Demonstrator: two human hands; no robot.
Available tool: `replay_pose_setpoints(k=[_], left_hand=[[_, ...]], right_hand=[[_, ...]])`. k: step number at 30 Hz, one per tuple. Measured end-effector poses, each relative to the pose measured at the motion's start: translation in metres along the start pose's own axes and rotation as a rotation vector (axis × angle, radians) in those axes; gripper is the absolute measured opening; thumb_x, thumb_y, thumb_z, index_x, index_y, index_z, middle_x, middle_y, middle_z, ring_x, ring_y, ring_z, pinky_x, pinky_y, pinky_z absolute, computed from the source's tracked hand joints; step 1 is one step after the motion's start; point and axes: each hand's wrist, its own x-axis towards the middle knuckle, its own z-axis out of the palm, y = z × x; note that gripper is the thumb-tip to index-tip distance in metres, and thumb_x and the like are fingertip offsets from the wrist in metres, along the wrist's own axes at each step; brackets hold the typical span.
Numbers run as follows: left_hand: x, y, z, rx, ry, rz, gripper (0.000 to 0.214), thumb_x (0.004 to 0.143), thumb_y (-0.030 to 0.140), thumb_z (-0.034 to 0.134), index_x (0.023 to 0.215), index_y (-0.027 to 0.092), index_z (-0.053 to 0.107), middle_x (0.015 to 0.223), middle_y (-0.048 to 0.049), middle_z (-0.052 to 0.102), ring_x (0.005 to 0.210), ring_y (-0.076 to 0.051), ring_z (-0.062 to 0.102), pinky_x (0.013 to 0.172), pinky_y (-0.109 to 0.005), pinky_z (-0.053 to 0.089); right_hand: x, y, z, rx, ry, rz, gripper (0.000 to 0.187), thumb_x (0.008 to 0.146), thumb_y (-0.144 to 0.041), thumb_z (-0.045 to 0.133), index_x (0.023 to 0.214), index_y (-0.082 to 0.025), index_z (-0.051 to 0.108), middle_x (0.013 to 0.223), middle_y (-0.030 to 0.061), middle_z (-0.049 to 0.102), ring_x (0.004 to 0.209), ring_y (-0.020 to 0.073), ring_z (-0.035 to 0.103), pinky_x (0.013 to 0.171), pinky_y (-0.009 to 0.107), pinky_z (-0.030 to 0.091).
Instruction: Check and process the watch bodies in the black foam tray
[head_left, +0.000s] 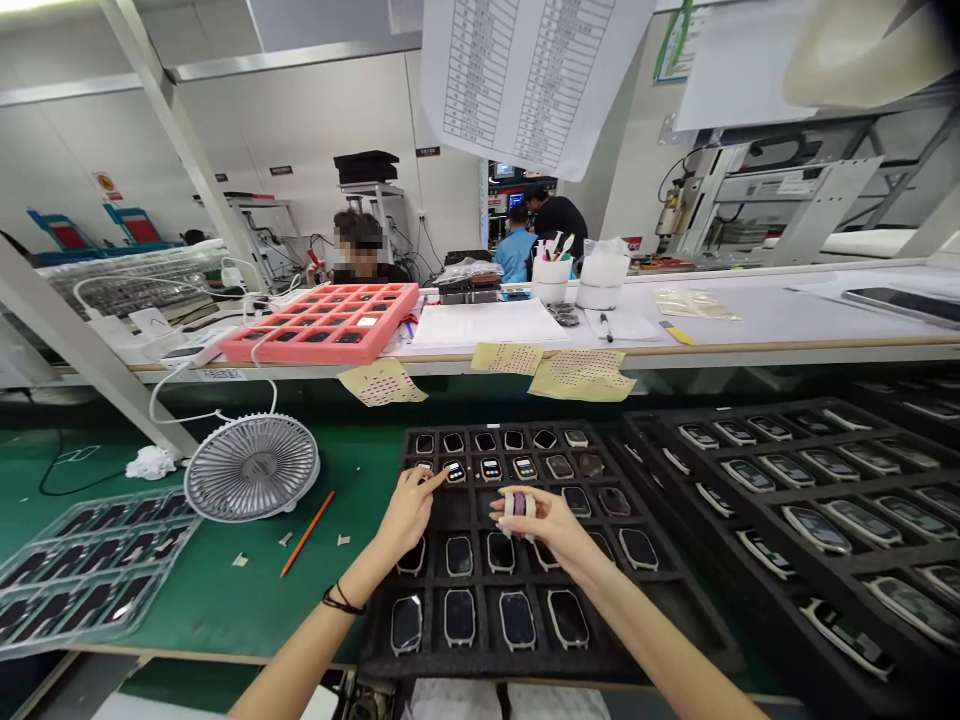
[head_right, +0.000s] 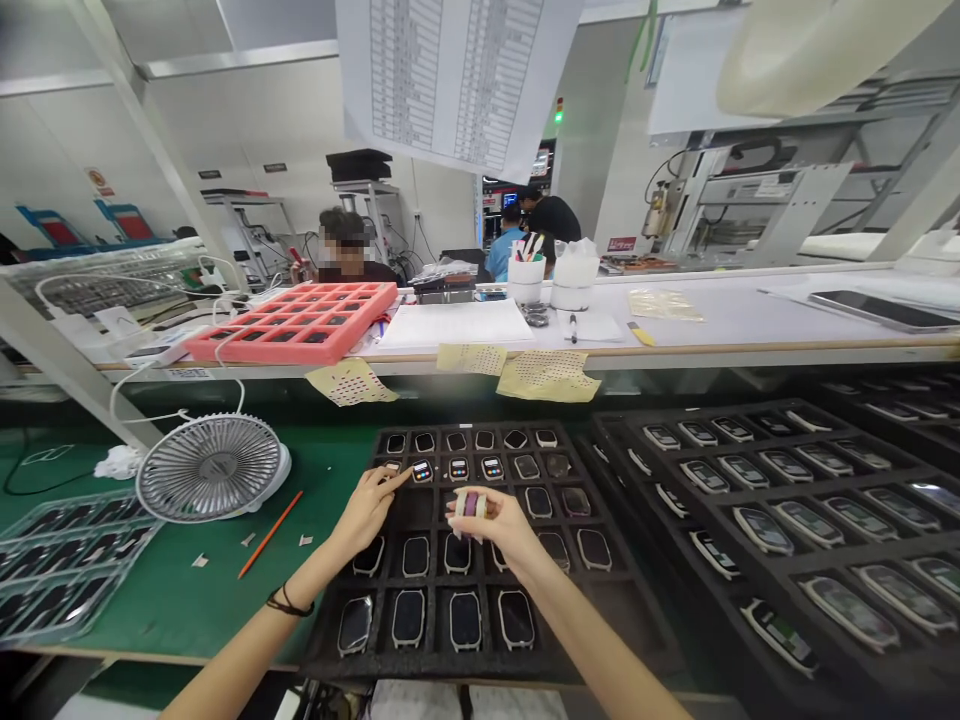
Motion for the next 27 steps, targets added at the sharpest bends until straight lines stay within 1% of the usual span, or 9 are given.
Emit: replay_pose_setpoints(k=[4,6,10,12,14,17,21,23,27], left_hand=[[-0.010,-0.011,0.014,-0.027,0.008,-0.099,0.058,0.083,0.003,0.034,0.136,0.022,0.044,0.114,-0.0081,0.054,0.114,-0.023,0.046,0.105,-0.046,0.037],[-0.011,-0.008,0.013,-0.058,0.016,-0.075,0.058,0.085,0.007,0.037,0.141,0.024,0.036,0.126,-0.0093,0.049,0.124,-0.024,0.041,0.109,-0.052,0.029],[-0.008,0.014,0.002,-0.300,-0.068,0.200,0.066,0.088,0.021,0.051,0.146,0.026,0.021,0.150,-0.0095,0.027,0.138,-0.024,0.025,0.113,-0.046,0.024],[-0.003,0.028,0.000,-0.438,-0.129,0.316,0.071,0.084,0.026,0.061,0.145,0.026,0.024,0.149,-0.0095,0.031,0.136,-0.022,0.030,0.112,-0.041,0.029],[0.004,0.039,0.003,-0.526,-0.134,0.341,0.066,0.080,0.028,0.067,0.139,0.024,0.037,0.141,-0.0096,0.044,0.130,-0.023,0.041,0.109,-0.039,0.035],[0.017,0.048,0.009,-0.559,-0.073,0.305,0.054,0.076,0.030,0.071,0.127,0.022,0.053,0.127,-0.0093,0.059,0.118,-0.024,0.054,0.102,-0.038,0.042],[0.032,0.047,0.017,-0.438,-0.039,0.278,0.053,0.073,0.027,0.072,0.124,0.023,0.056,0.124,-0.0082,0.062,0.114,-0.024,0.057,0.100,-0.038,0.044],[0.038,0.045,0.022,-0.346,-0.075,0.270,0.055,0.071,0.025,0.074,0.123,0.022,0.057,0.123,-0.0085,0.063,0.112,-0.024,0.059,0.098,-0.038,0.045],[0.045,0.041,0.031,-0.267,-0.125,0.276,0.059,0.067,0.027,0.079,0.122,0.020,0.059,0.119,-0.0099,0.065,0.110,-0.025,0.059,0.096,-0.039,0.046]], right_hand=[[0.025,0.004,0.015,0.006,-0.058,0.092,0.050,0.044,-0.025,0.089,0.089,-0.014,0.069,0.085,0.0099,0.075,0.084,0.0288,0.071,0.081,0.043,0.053],[0.034,0.006,0.017,0.010,-0.087,0.143,0.049,0.045,-0.024,0.088,0.089,-0.014,0.069,0.086,0.0091,0.075,0.082,0.0265,0.071,0.082,0.042,0.053],[0.040,0.008,0.015,0.035,-0.182,0.215,0.045,0.048,-0.025,0.088,0.087,-0.014,0.069,0.083,0.0075,0.074,0.080,0.0248,0.071,0.079,0.040,0.055],[0.038,0.007,0.016,0.054,-0.239,0.215,0.043,0.051,-0.030,0.087,0.087,-0.014,0.069,0.080,0.0066,0.073,0.080,0.0245,0.071,0.076,0.038,0.056],[0.033,0.007,0.017,0.066,-0.251,0.192,0.039,0.059,-0.038,0.082,0.087,-0.015,0.068,0.075,0.0056,0.072,0.078,0.0225,0.070,0.070,0.034,0.057],[0.026,0.005,0.016,0.044,-0.191,0.157,0.036,0.071,-0.047,0.072,0.089,-0.016,0.067,0.076,0.0056,0.071,0.072,0.0201,0.069,0.067,0.033,0.057],[0.029,0.003,-0.002,-0.287,-0.021,-0.005,0.040,0.082,-0.052,0.052,0.090,-0.017,0.067,0.077,0.0070,0.070,0.070,0.0226,0.069,0.068,0.040,0.056],[0.037,0.004,-0.015,-0.463,0.064,-0.087,0.040,0.083,-0.051,0.046,0.085,-0.017,0.068,0.074,0.0070,0.069,0.076,0.0252,0.068,0.075,0.043,0.054],[0.051,0.009,-0.032,-0.706,0.158,-0.177,0.028,0.078,-0.037,0.049,0.072,-0.018,0.068,0.082,0.0079,0.068,0.099,0.0296,0.060,0.095,0.045,0.040]])
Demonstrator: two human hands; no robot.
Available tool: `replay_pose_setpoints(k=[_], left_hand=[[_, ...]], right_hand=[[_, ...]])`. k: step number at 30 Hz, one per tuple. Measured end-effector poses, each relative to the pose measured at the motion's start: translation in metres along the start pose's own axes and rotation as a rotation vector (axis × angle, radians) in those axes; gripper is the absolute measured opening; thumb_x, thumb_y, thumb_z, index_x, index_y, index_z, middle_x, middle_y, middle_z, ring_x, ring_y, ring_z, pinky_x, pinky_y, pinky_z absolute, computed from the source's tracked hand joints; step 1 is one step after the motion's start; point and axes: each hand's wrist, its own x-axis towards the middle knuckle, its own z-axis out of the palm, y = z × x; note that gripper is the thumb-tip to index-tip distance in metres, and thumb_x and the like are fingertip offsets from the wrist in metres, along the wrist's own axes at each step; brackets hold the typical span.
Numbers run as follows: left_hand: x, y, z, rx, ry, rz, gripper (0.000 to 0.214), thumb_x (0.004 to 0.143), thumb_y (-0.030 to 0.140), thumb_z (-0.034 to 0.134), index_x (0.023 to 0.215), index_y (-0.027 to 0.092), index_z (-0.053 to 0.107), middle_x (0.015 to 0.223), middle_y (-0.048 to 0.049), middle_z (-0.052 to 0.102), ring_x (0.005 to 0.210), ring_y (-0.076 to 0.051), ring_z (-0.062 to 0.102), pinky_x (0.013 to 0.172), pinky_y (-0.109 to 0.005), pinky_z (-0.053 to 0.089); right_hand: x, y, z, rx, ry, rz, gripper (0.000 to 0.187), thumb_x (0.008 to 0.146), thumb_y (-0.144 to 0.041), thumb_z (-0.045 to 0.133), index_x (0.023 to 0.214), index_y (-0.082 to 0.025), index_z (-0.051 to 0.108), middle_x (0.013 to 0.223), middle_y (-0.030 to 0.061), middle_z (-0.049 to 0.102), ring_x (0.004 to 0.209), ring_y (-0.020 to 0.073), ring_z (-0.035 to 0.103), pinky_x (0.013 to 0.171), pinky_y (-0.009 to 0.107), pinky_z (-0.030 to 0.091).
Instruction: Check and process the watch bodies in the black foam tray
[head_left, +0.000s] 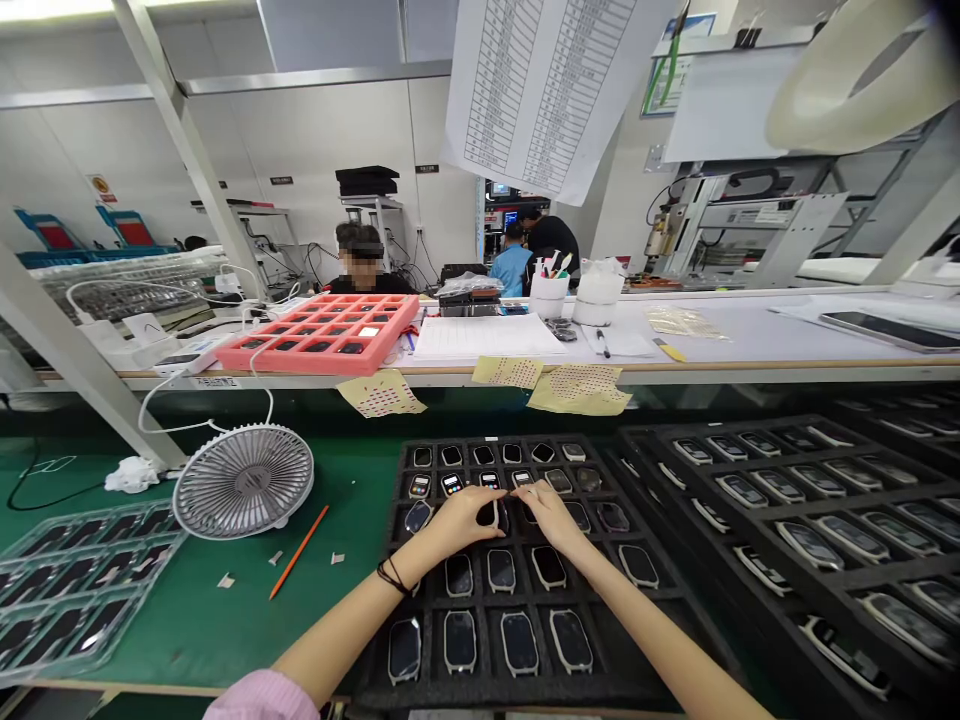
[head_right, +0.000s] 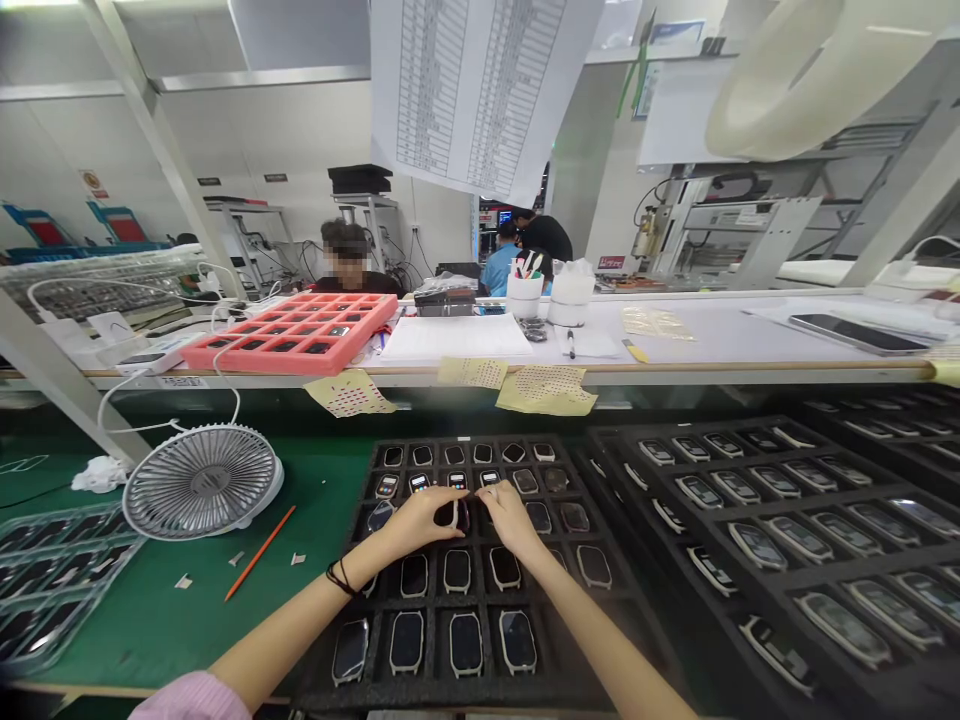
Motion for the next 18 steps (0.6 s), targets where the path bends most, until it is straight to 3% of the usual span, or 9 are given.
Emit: replay_pose_setpoints(k=[3,7,10,12,14,18], left_hand=[[-0.006,-0.004,-0.006,0.036,0.004,-0.003,0.059,0.070,0.032,0.077,0.124,0.022,0.057,0.118,-0.0097,0.065,0.109,-0.025,0.059,0.094,-0.039,0.046],[-0.028,-0.014,-0.020,0.291,-0.027,-0.026,0.059,0.077,0.038,0.070,0.131,0.026,0.050,0.124,-0.0097,0.061,0.110,-0.027,0.056,0.093,-0.042,0.044],[-0.047,-0.025,-0.023,0.461,-0.091,0.002,0.050,0.088,0.043,0.055,0.135,0.031,0.044,0.139,-0.0076,0.049,0.125,-0.028,0.045,0.103,-0.050,0.034],[-0.057,-0.031,-0.023,0.490,-0.137,0.042,0.045,0.095,0.042,0.039,0.139,0.033,0.036,0.147,-0.0047,0.038,0.135,-0.026,0.033,0.109,-0.052,0.023],[-0.061,-0.032,-0.023,0.488,-0.188,0.053,0.045,0.098,0.040,0.030,0.143,0.031,0.030,0.149,-0.0049,0.034,0.138,-0.023,0.027,0.112,-0.050,0.019],[-0.042,-0.007,-0.021,0.513,-0.197,0.018,0.044,0.094,0.039,0.042,0.134,0.019,0.046,0.140,-0.0142,0.046,0.132,-0.028,0.038,0.109,-0.052,0.025]], right_hand=[[0.000,0.004,0.001,-0.170,0.007,-0.036,0.024,0.075,-0.026,0.051,0.087,-0.016,0.069,0.083,0.0087,0.066,0.094,0.0282,0.061,0.090,0.041,0.043],[-0.008,0.003,-0.014,-0.346,0.060,-0.087,0.037,0.076,-0.019,0.053,0.112,-0.015,0.060,0.094,0.0111,0.063,0.094,0.0268,0.060,0.089,0.038,0.043],[-0.016,0.007,-0.045,-0.558,0.160,-0.088,0.031,0.085,-0.021,0.045,0.111,-0.013,0.060,0.105,0.0167,0.060,0.101,0.0307,0.056,0.091,0.043,0.039],[-0.022,0.014,-0.066,-0.860,0.226,-0.020,0.029,0.088,-0.023,0.042,0.108,-0.012,0.060,0.102,0.0183,0.062,0.096,0.0314,0.059,0.083,0.042,0.043],[-0.028,0.022,-0.081,-0.997,0.267,0.057,0.027,0.088,-0.022,0.044,0.106,-0.008,0.060,0.096,0.0208,0.063,0.090,0.0334,0.061,0.075,0.041,0.045],[-0.037,0.035,-0.086,-1.006,0.300,0.106,0.026,0.089,-0.019,0.043,0.104,-0.006,0.060,0.092,0.0225,0.065,0.090,0.0341,0.062,0.071,0.038,0.044]])
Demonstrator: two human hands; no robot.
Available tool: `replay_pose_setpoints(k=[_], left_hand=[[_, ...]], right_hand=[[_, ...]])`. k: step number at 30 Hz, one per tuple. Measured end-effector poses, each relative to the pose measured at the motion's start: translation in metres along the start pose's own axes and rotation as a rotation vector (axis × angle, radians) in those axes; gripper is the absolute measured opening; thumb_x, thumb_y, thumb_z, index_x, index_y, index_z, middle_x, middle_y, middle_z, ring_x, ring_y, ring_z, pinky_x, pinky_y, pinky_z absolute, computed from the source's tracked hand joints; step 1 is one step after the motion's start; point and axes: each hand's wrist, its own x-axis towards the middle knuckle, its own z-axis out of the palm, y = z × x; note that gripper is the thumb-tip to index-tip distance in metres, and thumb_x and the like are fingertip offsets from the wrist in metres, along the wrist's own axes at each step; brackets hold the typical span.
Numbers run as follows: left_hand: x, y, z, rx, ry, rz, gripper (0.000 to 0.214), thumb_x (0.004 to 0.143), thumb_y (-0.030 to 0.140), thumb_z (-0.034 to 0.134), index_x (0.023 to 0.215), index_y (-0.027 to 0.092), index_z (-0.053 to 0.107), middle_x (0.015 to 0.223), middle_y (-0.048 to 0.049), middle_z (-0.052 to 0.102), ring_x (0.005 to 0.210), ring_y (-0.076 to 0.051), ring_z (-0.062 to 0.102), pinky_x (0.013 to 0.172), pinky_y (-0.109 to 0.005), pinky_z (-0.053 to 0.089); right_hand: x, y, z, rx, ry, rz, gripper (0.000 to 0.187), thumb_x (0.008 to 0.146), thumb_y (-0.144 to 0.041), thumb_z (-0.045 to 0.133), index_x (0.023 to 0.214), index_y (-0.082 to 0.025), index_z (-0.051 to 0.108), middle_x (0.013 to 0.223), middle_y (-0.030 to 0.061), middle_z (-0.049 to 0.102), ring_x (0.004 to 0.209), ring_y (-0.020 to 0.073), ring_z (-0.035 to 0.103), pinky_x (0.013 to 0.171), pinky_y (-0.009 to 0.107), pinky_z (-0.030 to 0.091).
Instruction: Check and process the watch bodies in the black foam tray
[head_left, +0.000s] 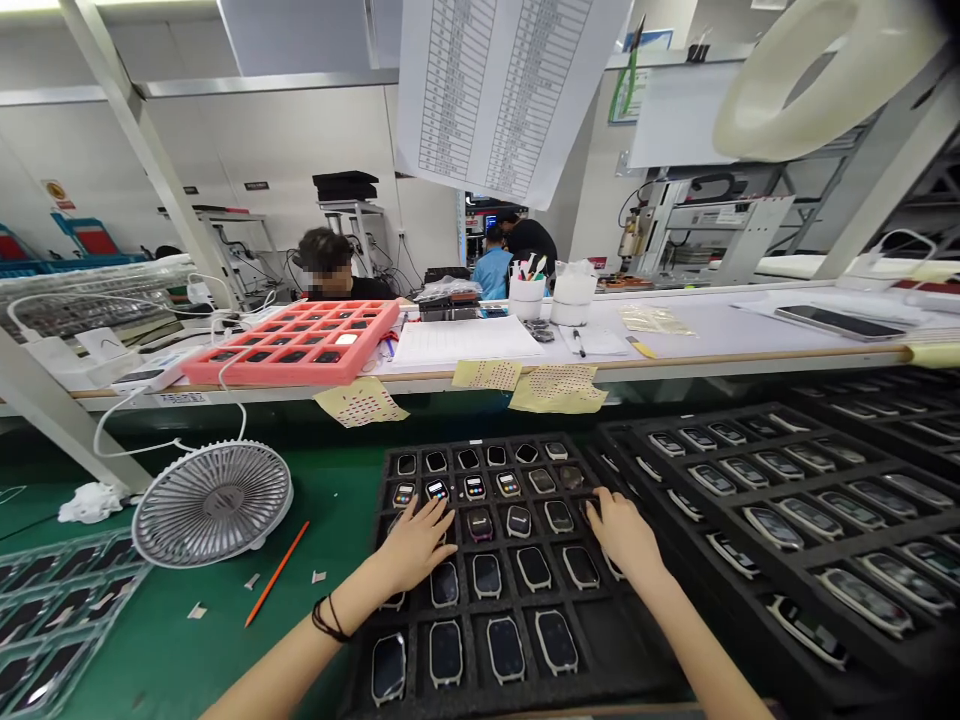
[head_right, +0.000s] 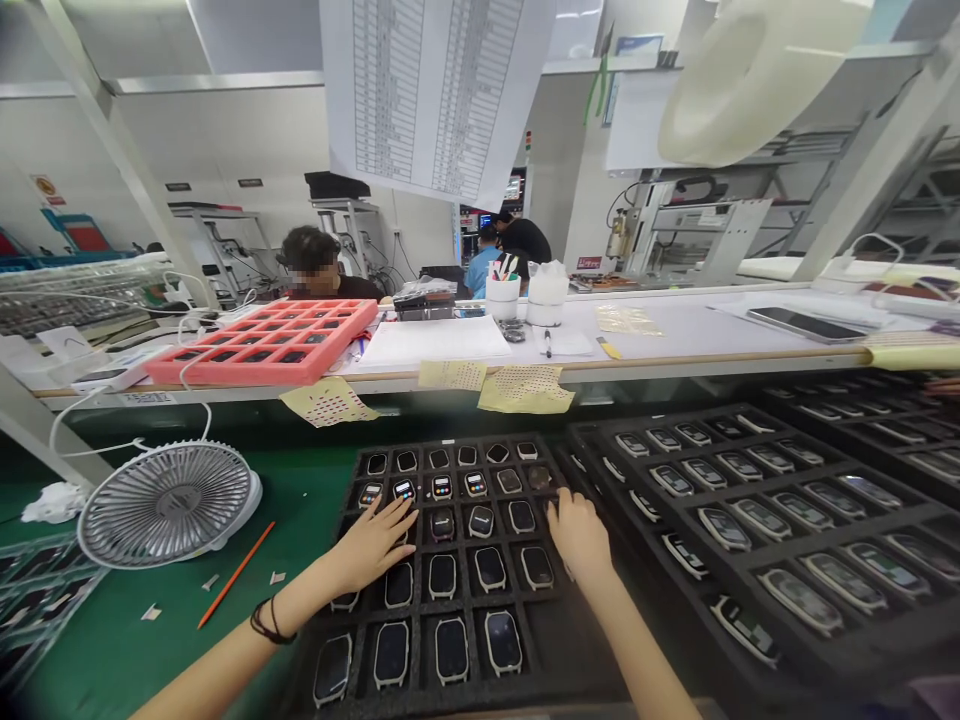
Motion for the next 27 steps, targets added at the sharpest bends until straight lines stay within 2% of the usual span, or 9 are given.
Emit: replay_pose_setpoints(k=[3,6,9,13,18,20,22,25,27], left_hand=[[0.037,0.039,-0.014,-0.070,0.120,0.046,0.031,0.092,0.025,0.048,0.121,0.018,0.056,0.125,-0.0117,0.059,0.119,-0.025,0.051,0.106,-0.047,0.033],[0.083,0.079,-0.014,-0.171,0.015,0.168,0.029,0.090,0.021,0.049,0.118,0.019,0.056,0.115,-0.0090,0.062,0.110,-0.023,0.055,0.096,-0.036,0.043],[0.125,0.101,0.001,-0.163,-0.049,0.176,0.030,0.082,0.021,0.059,0.112,0.017,0.058,0.111,-0.0119,0.063,0.107,-0.027,0.057,0.093,-0.038,0.044],[0.157,0.105,0.015,-0.138,-0.091,0.117,0.037,0.066,0.020,0.071,0.101,0.015,0.061,0.104,-0.0153,0.065,0.099,-0.033,0.060,0.083,-0.041,0.047],[0.169,0.100,0.005,-0.166,-0.073,0.115,0.042,0.055,0.021,0.072,0.095,0.017,0.060,0.098,-0.0125,0.066,0.091,-0.031,0.062,0.077,-0.036,0.048],[0.174,0.100,-0.002,-0.198,-0.049,0.125,0.040,0.056,0.024,0.069,0.095,0.017,0.059,0.094,-0.0117,0.066,0.089,-0.031,0.061,0.074,-0.036,0.047],[0.182,0.105,-0.007,-0.243,-0.019,0.141,0.041,0.061,0.027,0.065,0.100,0.018,0.057,0.095,-0.0095,0.066,0.089,-0.028,0.061,0.075,-0.034,0.047],[0.196,0.116,-0.005,-0.311,-0.019,0.196,0.037,0.064,0.026,0.062,0.100,0.020,0.057,0.097,-0.0063,0.066,0.089,-0.024,0.061,0.076,-0.029,0.046],[0.205,0.124,0.000,-0.338,-0.052,0.225,0.034,0.061,0.025,0.063,0.094,0.018,0.060,0.097,-0.0076,0.067,0.089,-0.025,0.062,0.076,-0.030,0.046]], right_hand=[[-0.003,0.001,0.006,0.035,0.017,0.005,0.027,0.090,-0.018,0.039,0.105,-0.008,0.060,0.093,0.0202,0.066,0.088,0.0306,0.064,0.069,0.034,0.044],[-0.002,0.006,0.010,0.116,0.032,0.018,0.028,0.091,-0.019,0.036,0.105,-0.011,0.059,0.091,0.0151,0.068,0.080,0.0251,0.066,0.065,0.030,0.044],[0.002,0.013,0.011,0.205,0.053,0.024,0.027,0.090,-0.019,0.036,0.101,-0.014,0.060,0.085,0.0104,0.070,0.076,0.0221,0.068,0.064,0.028,0.046],[0.004,0.013,0.012,0.297,0.120,0.025,0.028,0.088,-0.017,0.036,0.100,-0.014,0.061,0.092,0.0108,0.071,0.083,0.0222,0.069,0.070,0.028,0.048],[0.007,0.007,0.012,0.359,0.254,0.057,0.033,0.087,-0.021,0.042,0.116,-0.017,0.057,0.098,0.0100,0.069,0.091,0.0226,0.066,0.077,0.030,0.050],[0.010,0.008,0.014,0.461,0.378,0.073,0.038,0.088,-0.026,0.042,0.123,-0.018,0.053,0.102,0.0112,0.065,0.096,0.0244,0.062,0.081,0.033,0.050],[0.014,0.012,0.017,0.663,0.483,0.109,0.040,0.089,-0.031,0.041,0.126,-0.018,0.049,0.096,0.0098,0.063,0.089,0.0237,0.062,0.080,0.036,0.050],[0.020,0.019,0.024,0.923,0.543,0.160,0.038,0.087,-0.033,0.044,0.122,-0.018,0.050,0.086,0.0063,0.061,0.077,0.0220,0.061,0.077,0.036,0.051],[0.023,0.021,0.029,0.974,0.557,0.167,0.035,0.086,-0.032,0.045,0.117,-0.018,0.052,0.082,0.0050,0.061,0.075,0.0219,0.062,0.075,0.036,0.051]])
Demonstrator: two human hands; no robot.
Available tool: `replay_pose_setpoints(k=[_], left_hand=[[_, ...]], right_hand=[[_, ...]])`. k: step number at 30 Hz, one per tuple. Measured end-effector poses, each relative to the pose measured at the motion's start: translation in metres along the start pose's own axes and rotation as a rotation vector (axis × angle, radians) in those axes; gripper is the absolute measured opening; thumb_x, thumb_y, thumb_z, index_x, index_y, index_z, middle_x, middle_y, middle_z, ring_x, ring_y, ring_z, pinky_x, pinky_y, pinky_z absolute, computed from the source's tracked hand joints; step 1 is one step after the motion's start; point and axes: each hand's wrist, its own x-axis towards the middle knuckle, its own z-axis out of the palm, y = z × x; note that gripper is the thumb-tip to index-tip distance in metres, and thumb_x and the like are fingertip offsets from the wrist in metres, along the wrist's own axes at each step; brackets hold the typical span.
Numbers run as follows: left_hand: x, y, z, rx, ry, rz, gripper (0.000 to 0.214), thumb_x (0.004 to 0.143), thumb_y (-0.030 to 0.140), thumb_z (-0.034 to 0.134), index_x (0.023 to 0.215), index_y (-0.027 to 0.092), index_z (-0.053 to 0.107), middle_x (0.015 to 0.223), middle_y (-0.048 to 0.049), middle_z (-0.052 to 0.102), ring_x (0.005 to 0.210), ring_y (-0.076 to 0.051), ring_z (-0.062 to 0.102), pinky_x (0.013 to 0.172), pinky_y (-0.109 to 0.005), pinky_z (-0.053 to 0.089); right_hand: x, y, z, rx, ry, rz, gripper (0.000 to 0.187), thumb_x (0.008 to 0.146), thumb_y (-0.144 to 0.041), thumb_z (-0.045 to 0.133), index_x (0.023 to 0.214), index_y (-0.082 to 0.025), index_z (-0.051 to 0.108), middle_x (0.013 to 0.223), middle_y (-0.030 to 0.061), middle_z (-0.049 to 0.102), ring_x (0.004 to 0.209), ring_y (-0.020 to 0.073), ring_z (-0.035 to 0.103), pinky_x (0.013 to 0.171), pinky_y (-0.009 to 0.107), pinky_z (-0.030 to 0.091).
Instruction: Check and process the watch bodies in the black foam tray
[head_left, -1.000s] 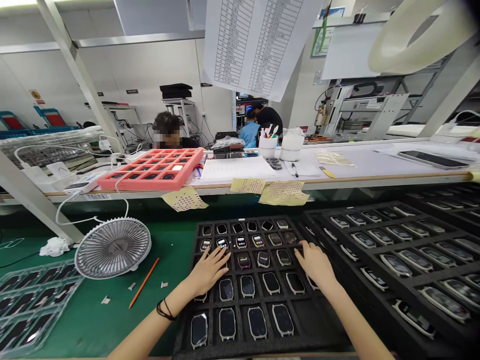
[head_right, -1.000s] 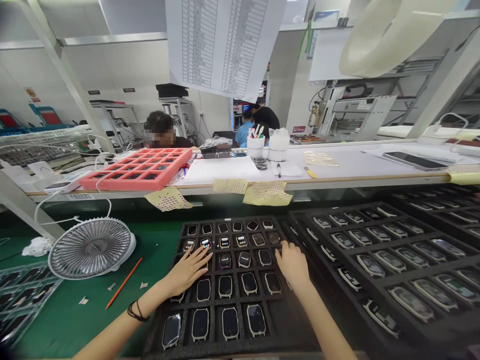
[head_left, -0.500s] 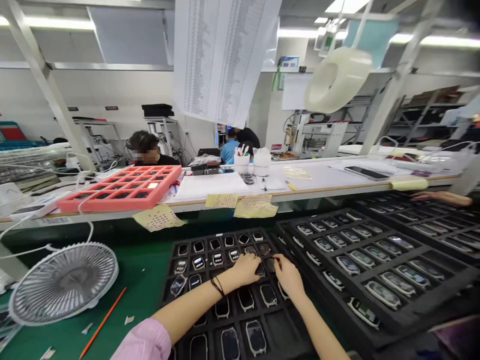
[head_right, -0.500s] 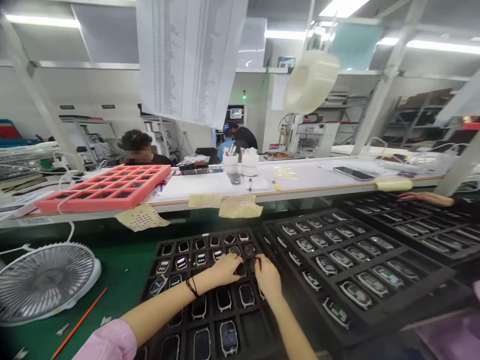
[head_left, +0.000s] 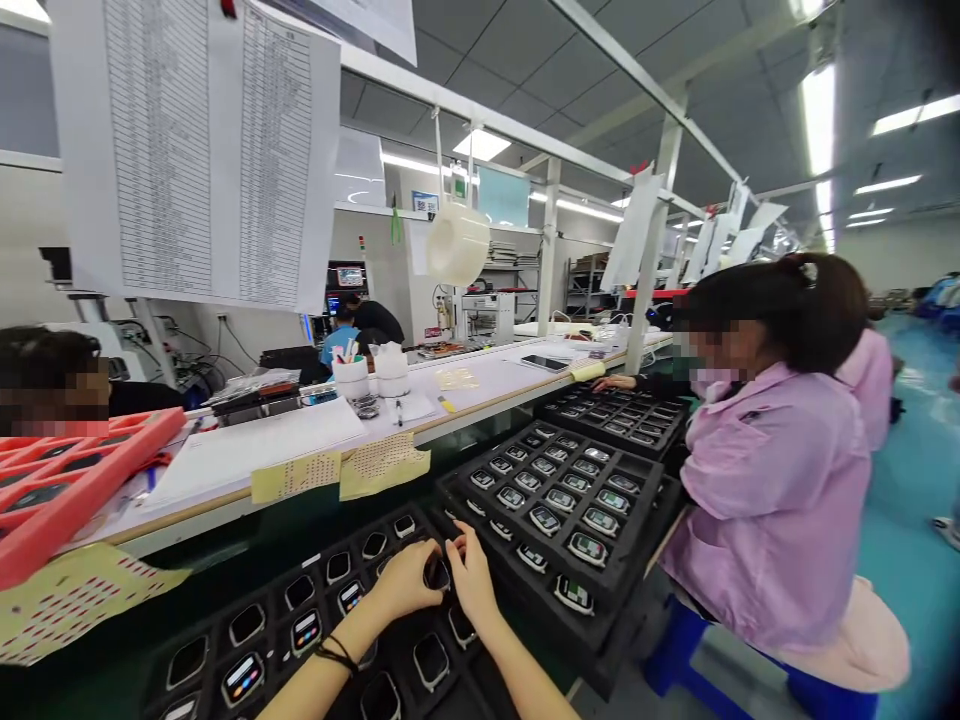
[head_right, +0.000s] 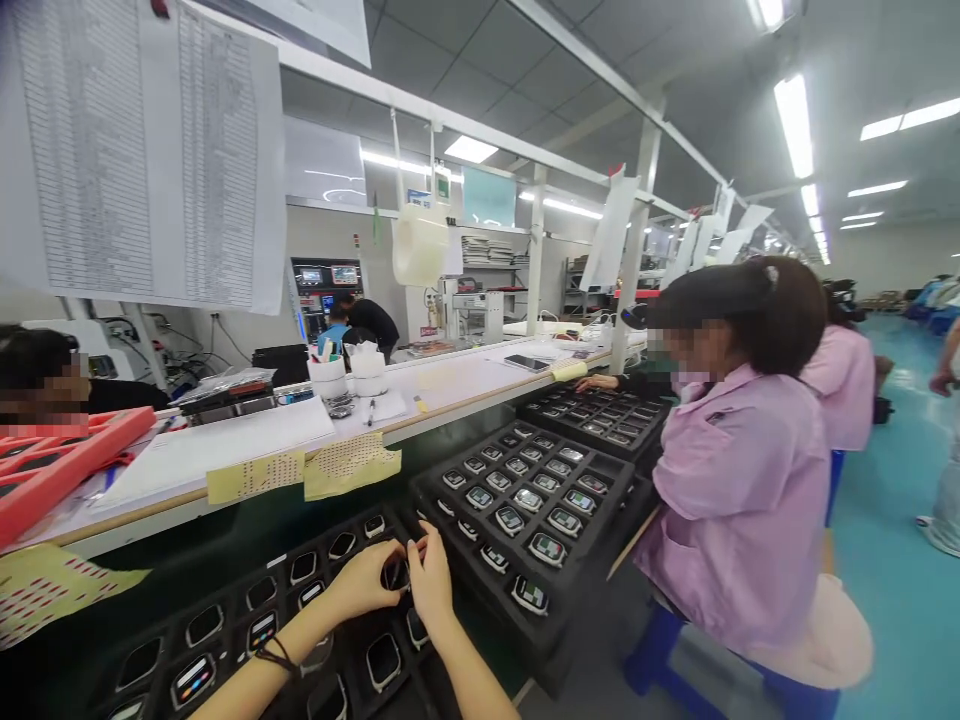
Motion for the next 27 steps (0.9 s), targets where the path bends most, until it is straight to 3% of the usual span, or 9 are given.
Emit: replay_pose_setpoints(k=[4,9,13,16,18,19,21,24,27], left_hand=[[0.015,-0.002,0.008,-0.040,-0.058,-0.009,0.034,0.055,0.018,0.063,0.089,0.017,0.064,0.094,-0.0126,0.069,0.091,-0.033,0.062,0.079,-0.038,0.045],[0.027,-0.014,0.000,-0.186,-0.096,-0.040,0.034,0.046,0.014,0.069,0.080,0.018,0.069,0.086,-0.0103,0.069,0.091,-0.037,0.061,0.082,-0.044,0.044],[0.020,-0.025,-0.005,-0.433,-0.100,-0.107,0.043,0.071,0.039,0.062,0.110,0.020,0.064,0.100,-0.0084,0.068,0.096,-0.028,0.061,0.081,-0.038,0.048],[0.004,-0.030,0.003,-0.812,-0.102,-0.169,0.051,0.084,0.049,0.050,0.131,0.027,0.048,0.122,-0.0085,0.060,0.105,-0.023,0.060,0.083,-0.037,0.050],[-0.007,-0.031,0.013,-1.243,-0.096,-0.209,0.050,0.082,0.046,0.058,0.128,0.030,0.049,0.129,-0.0066,0.054,0.108,-0.022,0.059,0.091,-0.041,0.047],[-0.012,-0.031,0.019,-1.456,-0.083,-0.236,0.048,0.080,0.043,0.064,0.124,0.029,0.053,0.128,-0.0062,0.055,0.108,-0.022,0.059,0.094,-0.042,0.045],[-0.018,-0.030,0.029,-1.727,-0.040,-0.299,0.038,0.078,0.038,0.068,0.113,0.025,0.060,0.117,-0.0061,0.061,0.106,-0.022,0.059,0.099,-0.043,0.042],[-0.023,-0.027,0.037,-1.840,0.011,-0.362,0.025,0.083,0.039,0.062,0.100,0.020,0.063,0.100,-0.0058,0.066,0.106,-0.021,0.060,0.102,-0.040,0.040],[-0.026,-0.025,0.036,-1.852,0.020,-0.371,0.023,0.087,0.040,0.057,0.097,0.020,0.063,0.099,-0.0052,0.067,0.107,-0.020,0.060,0.101,-0.038,0.041]], right_hand=[[0.003,0.005,0.004,-0.002,0.030,-0.021,0.030,0.082,-0.028,0.049,0.111,-0.023,0.056,0.076,0.0027,0.061,0.070,0.0233,0.063,0.070,0.037,0.053],[0.007,0.001,0.001,-0.002,0.030,-0.062,0.025,0.079,-0.025,0.050,0.100,-0.024,0.062,0.077,0.0049,0.065,0.072,0.0261,0.065,0.069,0.040,0.054],[0.006,-0.009,-0.006,0.048,-0.072,-0.128,0.027,0.085,-0.026,0.044,0.097,-0.022,0.068,0.093,0.0087,0.070,0.087,0.0256,0.067,0.075,0.038,0.054],[0.003,-0.017,-0.008,0.090,-0.186,-0.194,0.028,0.086,-0.025,0.048,0.105,-0.025,0.069,0.110,0.0072,0.069,0.105,0.0247,0.063,0.099,0.045,0.043],[0.001,-0.020,-0.008,0.107,-0.252,-0.230,0.030,0.085,-0.024,0.052,0.110,-0.027,0.068,0.116,0.0053,0.068,0.111,0.0247,0.061,0.109,0.053,0.028],[0.000,-0.022,-0.008,0.118,-0.279,-0.243,0.031,0.085,-0.023,0.053,0.112,-0.028,0.067,0.117,0.0051,0.067,0.112,0.0247,0.060,0.110,0.055,0.025],[-0.003,-0.023,-0.008,0.142,-0.321,-0.265,0.031,0.085,-0.024,0.054,0.114,-0.027,0.067,0.120,0.0060,0.066,0.113,0.0247,0.059,0.107,0.052,0.033],[-0.005,-0.026,-0.009,0.173,-0.358,-0.300,0.031,0.085,-0.023,0.056,0.113,-0.025,0.067,0.122,0.0070,0.064,0.115,0.0247,0.058,0.101,0.046,0.044],[-0.006,-0.029,-0.011,0.179,-0.395,-0.323,0.032,0.084,-0.021,0.058,0.114,-0.026,0.066,0.124,0.0056,0.062,0.117,0.0241,0.057,0.102,0.046,0.043]])
